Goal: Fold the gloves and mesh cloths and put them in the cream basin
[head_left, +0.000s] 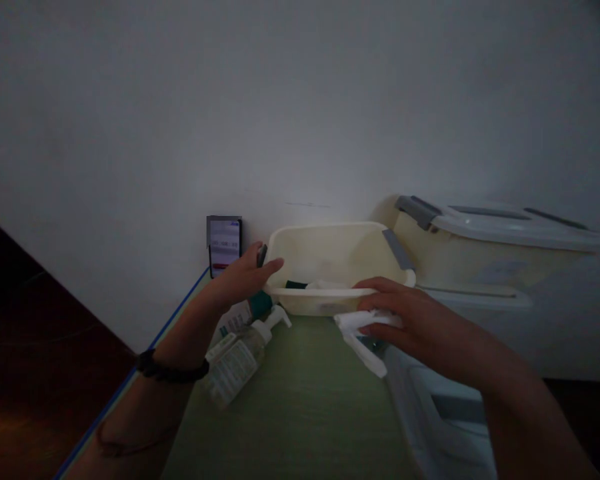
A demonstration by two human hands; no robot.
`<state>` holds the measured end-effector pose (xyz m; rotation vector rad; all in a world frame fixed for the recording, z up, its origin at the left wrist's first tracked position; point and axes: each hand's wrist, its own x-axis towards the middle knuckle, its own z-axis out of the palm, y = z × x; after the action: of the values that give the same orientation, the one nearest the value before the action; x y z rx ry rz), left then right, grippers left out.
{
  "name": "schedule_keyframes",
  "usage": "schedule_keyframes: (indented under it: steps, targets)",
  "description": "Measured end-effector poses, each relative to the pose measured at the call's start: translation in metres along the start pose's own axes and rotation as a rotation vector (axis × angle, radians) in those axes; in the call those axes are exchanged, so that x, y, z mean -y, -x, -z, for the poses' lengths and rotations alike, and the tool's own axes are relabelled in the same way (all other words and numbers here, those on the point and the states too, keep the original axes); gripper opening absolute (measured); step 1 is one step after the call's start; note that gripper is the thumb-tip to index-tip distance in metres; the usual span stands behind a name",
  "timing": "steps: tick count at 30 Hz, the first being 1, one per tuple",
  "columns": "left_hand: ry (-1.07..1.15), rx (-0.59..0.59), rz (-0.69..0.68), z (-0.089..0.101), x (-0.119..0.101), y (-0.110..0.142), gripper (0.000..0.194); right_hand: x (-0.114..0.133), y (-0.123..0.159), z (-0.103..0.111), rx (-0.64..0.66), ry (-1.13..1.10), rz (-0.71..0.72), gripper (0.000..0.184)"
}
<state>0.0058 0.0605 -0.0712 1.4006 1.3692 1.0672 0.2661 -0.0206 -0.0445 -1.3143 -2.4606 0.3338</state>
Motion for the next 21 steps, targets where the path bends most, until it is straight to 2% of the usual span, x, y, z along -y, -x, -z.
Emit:
schedule_keyframes:
  steps: [3, 7, 11, 15, 18, 21]
  targets:
    - [0.098, 0.025, 0.030, -0.004, 0.009, -0.004, 0.051, 0.009, 0.007, 0.000, 0.089, 0.014, -0.032, 0.009]
    - [0.204, 0.098, 0.071, -0.010, 0.005, 0.000, 0.029, 0.025, 0.018, 0.001, 0.196, 0.039, -0.162, 0.013]
    - [0.265, 0.048, 0.045, -0.013, -0.010, 0.009, 0.028, 0.030, 0.031, 0.011, 0.237, 0.006, -0.171, 0.014]
    - [0.311, -0.106, -0.059, -0.013, -0.028, 0.022, 0.032, 0.023, 0.042, 0.027, 0.117, -0.003, -0.077, 0.022]
    - [0.306, -0.230, -0.143, -0.013, -0.038, 0.032, 0.026, 0.021, 0.044, 0.040, -0.051, -0.085, -0.011, 0.026]
    - [0.247, -0.301, -0.248, -0.012, -0.041, 0.037, 0.029, 0.023, 0.040, 0.048, -0.186, -0.187, -0.044, 0.022]
